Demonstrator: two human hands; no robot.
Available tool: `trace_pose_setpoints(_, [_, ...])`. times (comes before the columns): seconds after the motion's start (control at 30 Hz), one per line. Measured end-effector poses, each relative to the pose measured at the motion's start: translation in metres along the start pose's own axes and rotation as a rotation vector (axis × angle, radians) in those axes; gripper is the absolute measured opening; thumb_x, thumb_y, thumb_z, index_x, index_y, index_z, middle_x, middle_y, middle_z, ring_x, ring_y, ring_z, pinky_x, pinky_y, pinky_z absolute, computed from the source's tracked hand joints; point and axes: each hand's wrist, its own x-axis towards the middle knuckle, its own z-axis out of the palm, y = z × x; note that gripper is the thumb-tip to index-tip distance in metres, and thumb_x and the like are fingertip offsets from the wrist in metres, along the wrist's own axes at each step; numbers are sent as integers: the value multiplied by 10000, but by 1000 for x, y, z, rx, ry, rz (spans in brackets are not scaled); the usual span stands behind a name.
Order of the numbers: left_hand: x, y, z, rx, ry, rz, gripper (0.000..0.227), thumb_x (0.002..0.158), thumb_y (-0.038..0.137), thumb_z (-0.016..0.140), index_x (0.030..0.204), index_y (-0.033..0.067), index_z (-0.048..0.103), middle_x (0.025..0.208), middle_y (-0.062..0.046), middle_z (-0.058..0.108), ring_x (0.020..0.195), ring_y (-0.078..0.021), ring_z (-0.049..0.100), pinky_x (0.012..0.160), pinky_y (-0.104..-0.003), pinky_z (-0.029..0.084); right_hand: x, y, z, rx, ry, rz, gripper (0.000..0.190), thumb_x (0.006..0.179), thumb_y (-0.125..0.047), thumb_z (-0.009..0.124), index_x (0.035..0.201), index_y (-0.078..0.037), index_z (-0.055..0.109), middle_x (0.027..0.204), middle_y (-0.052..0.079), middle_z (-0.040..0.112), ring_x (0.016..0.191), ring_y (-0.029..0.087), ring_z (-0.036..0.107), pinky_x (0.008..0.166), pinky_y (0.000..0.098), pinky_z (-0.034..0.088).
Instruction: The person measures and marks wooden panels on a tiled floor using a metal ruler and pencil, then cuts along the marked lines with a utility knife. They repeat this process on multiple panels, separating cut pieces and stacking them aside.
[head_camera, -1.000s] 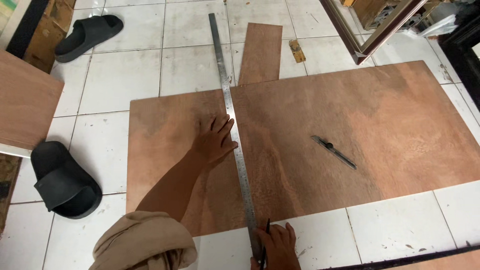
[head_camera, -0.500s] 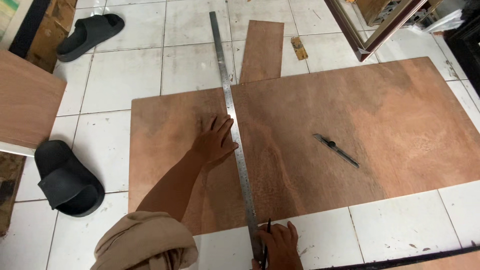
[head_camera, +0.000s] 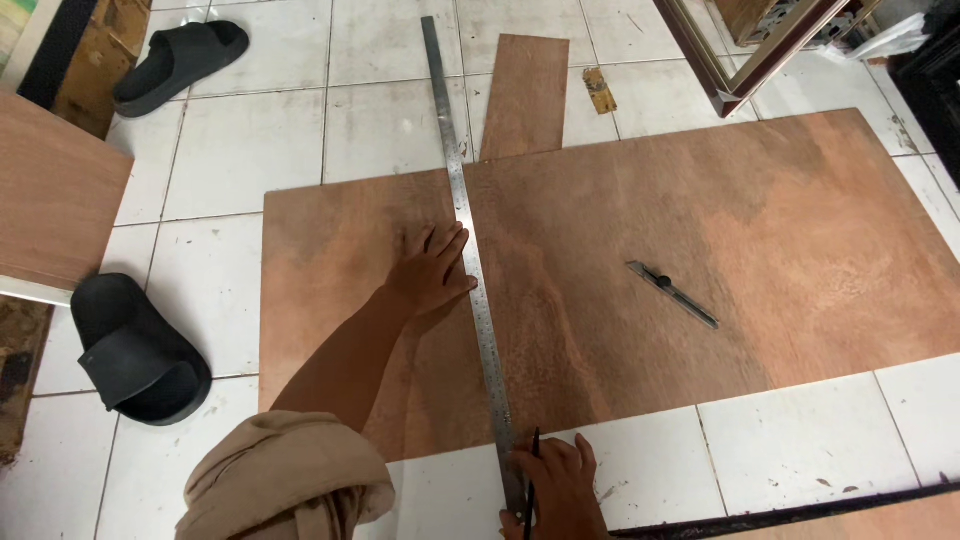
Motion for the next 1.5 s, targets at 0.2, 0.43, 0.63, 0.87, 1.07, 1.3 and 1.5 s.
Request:
trace_pose_setpoints(0.2, [2, -3, -3, -103, -36, 38, 998, 891, 741, 496, 1648, 196, 140, 1743, -25, 90, 1582, -399, 26, 1207, -694, 51, 6, -17, -26, 94, 2, 8, 804, 599, -477, 824, 1307, -144, 639, 1337, 94, 601, 1268, 341, 467, 1183, 646, 110])
trace_pose_setpoints(0.43, [-6, 19, -39, 13, -208, -41, 1071, 853, 762, 516, 1664, 232, 58, 1752, 16, -11, 1596, -345, -16, 1194, -731, 75, 6, -25, -36, 68, -6, -19, 722, 680, -448, 791, 1304, -134, 608, 1325, 92, 589, 1276, 363, 459, 1200, 638, 108])
trace_pose_setpoints(0.63, [-9, 24, -49, -30, -292, -82, 1208, 770, 797, 589, 1666, 253, -11, 1757, 51, -70, 1607, -330, -59, 1217, -696, 117, 6, -23, -34, 48, 31, -58, 718, 681, -485, 786, 1294, -149, 625, 1254, 128, 616, 1242, 361, 496, 1192, 650, 119])
trace_pose_setpoints(0.87, [-7, 26, -53, 10, -293, -74, 1235, 743, 809, 601, 1667, 240, 12, 1755, 42, -81, 1605, -317, -49, 1202, -712, 102, 7, -27, -37, 59, 47, -56, 720, 649, -444, 801, 1281, -147, 625, 1258, 108, 607, 1239, 352, 504, 1195, 647, 116])
trace_pose_setpoints(1.07, [-1, 18, -37, 12, -236, -54, 1290, 687, 825, 649, 1656, 219, 52, 1753, 29, -15, 1597, -362, 28, 1158, -762, 163, 7, -24, -32, 25, 65, -74, 748, 615, -473, 793, 1274, -161, 622, 1262, 119, 600, 1223, 357, 511, 1177, 658, 145])
trace_pose_setpoints(1.3, [-7, 30, -55, -51, -265, -99, 1276, 709, 733, 728, 1660, 213, 55, 1751, 51, -10, 1606, -308, 17, 1183, -691, 230, 8, -25, -36, 36, -2, -26, 756, 652, -489, 819, 1300, -151, 629, 1313, 140, 590, 1264, 365, 482, 1187, 646, 124])
trace_pose_setpoints(1.5, [24, 7, -13, 114, -42, 7, 1256, 517, 826, 807, 1416, 76, 352, 1564, -86, 354, 1398, -401, 391, 1020, -775, 324, 62, 28, -52, -101, -38, 182, 383, 720, -53, 592, 1028, -250, 706, 1170, 76, 622, 1031, 369, 593, 751, 567, 464])
